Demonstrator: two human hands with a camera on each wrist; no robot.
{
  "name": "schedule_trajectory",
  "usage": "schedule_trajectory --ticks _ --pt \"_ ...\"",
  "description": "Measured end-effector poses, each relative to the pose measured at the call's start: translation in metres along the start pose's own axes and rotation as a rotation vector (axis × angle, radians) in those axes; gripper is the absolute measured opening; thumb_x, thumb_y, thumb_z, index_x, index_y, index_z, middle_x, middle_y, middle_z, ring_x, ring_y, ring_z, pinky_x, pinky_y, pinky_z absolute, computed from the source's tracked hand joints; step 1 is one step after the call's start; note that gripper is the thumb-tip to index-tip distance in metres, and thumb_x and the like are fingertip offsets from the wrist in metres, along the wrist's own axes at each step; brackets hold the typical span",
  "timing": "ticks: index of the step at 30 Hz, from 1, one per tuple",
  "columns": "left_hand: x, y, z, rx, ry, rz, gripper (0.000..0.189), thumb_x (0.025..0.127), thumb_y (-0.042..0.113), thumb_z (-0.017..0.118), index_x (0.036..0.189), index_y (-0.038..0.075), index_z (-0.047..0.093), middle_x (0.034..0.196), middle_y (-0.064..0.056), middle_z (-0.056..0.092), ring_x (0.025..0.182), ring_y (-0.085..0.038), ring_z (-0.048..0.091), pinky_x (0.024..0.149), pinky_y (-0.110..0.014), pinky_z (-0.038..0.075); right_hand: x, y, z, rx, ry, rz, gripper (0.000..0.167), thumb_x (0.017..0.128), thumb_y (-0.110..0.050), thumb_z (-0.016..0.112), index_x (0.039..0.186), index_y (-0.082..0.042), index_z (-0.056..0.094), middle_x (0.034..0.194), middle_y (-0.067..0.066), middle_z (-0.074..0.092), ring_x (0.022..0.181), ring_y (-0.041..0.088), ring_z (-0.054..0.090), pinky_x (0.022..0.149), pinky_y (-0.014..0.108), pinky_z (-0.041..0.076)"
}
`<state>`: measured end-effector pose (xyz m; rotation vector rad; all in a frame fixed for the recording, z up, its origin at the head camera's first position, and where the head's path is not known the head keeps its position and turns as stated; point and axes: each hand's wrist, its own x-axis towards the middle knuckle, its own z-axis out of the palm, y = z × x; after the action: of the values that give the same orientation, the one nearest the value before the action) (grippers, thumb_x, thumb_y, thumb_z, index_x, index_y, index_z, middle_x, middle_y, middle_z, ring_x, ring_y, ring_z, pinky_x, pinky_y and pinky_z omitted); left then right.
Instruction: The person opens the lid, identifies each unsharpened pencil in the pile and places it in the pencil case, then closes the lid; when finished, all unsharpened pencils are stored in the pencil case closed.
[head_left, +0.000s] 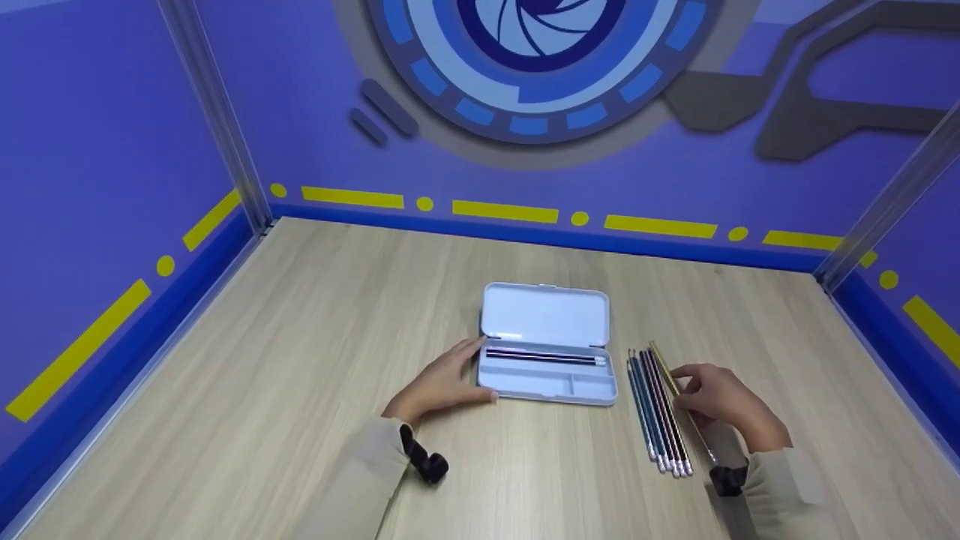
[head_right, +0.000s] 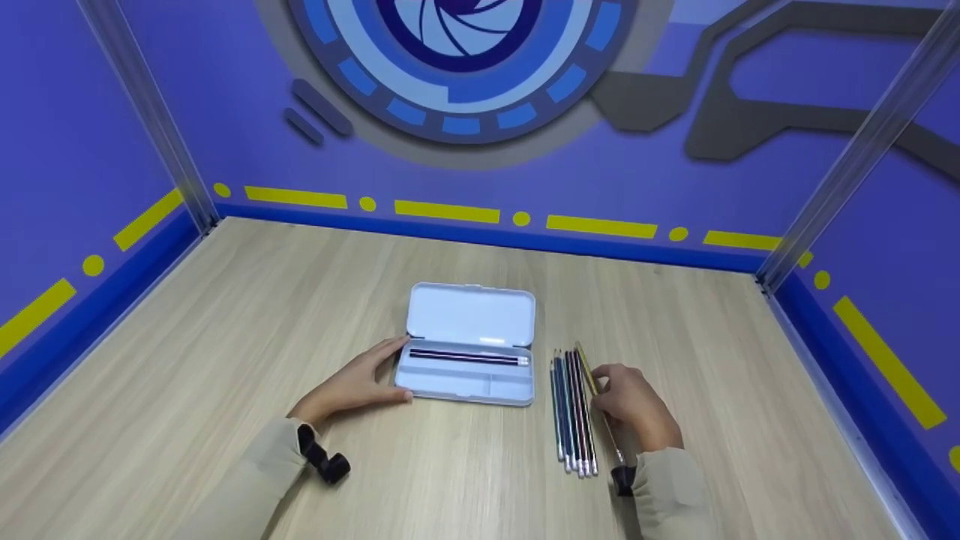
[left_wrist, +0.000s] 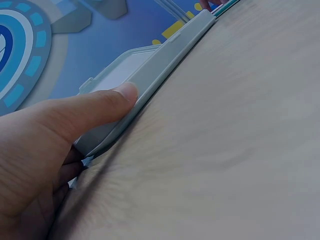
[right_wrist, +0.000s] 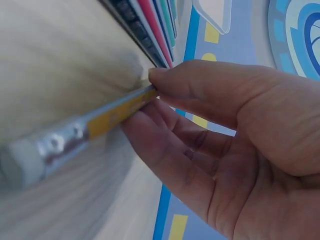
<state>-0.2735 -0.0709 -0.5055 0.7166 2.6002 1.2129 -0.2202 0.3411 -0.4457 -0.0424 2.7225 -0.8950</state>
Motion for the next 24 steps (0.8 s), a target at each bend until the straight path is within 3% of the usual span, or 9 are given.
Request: schedule_trajectory --ticks 13,18,24 --pt "0.0 -0.002 0.0 0.001 0.011 0.013 0.098 0.074 0.047 0.078 0.152 0.016 0.029 0.157 -0.009 0.03 0.145 -0.028 0.026 0.118 -0.046 0.024 0.007 -0.013 -0.003 0.022 0.079 -0.061 0.039 0.088 0.006 0.055 0.127 0.013 0.053 0.095 0.022 0.064 0.071 0.019 0.063 0.06 0.034 0.057" --pt "0.0 -0.001 0.0 -0.006 0.002 0.004 0.098 0.075 0.047 0.078 0.152 0.016 0.029 0.157 -0.009 0.029 0.145 -0.029 0.026 0.118 -0.047 0.025 0.011 -0.024 0.0 -0.012 0.149 -0.115 0.034 0.088 0.003 0.061 0.122 0.006 0.061 0.097 0.02 0.067 0.075 0.02 0.063 0.059 0.029 0.054" --pt "0.0 -0.002 0.0 -0.004 0.0 0.01 0.098 0.075 0.047 0.079 0.152 0.014 0.029 0.157 -0.009 0.03 0.145 -0.028 0.026 0.118 -0.046 0.025 0.02 -0.036 0.003 -0.038 0.219 -0.18 0.028 0.086 -0.001 0.066 0.114 0.0 0.068 0.098 0.018 0.069 0.083 0.025 0.065 0.063 0.032 0.055"
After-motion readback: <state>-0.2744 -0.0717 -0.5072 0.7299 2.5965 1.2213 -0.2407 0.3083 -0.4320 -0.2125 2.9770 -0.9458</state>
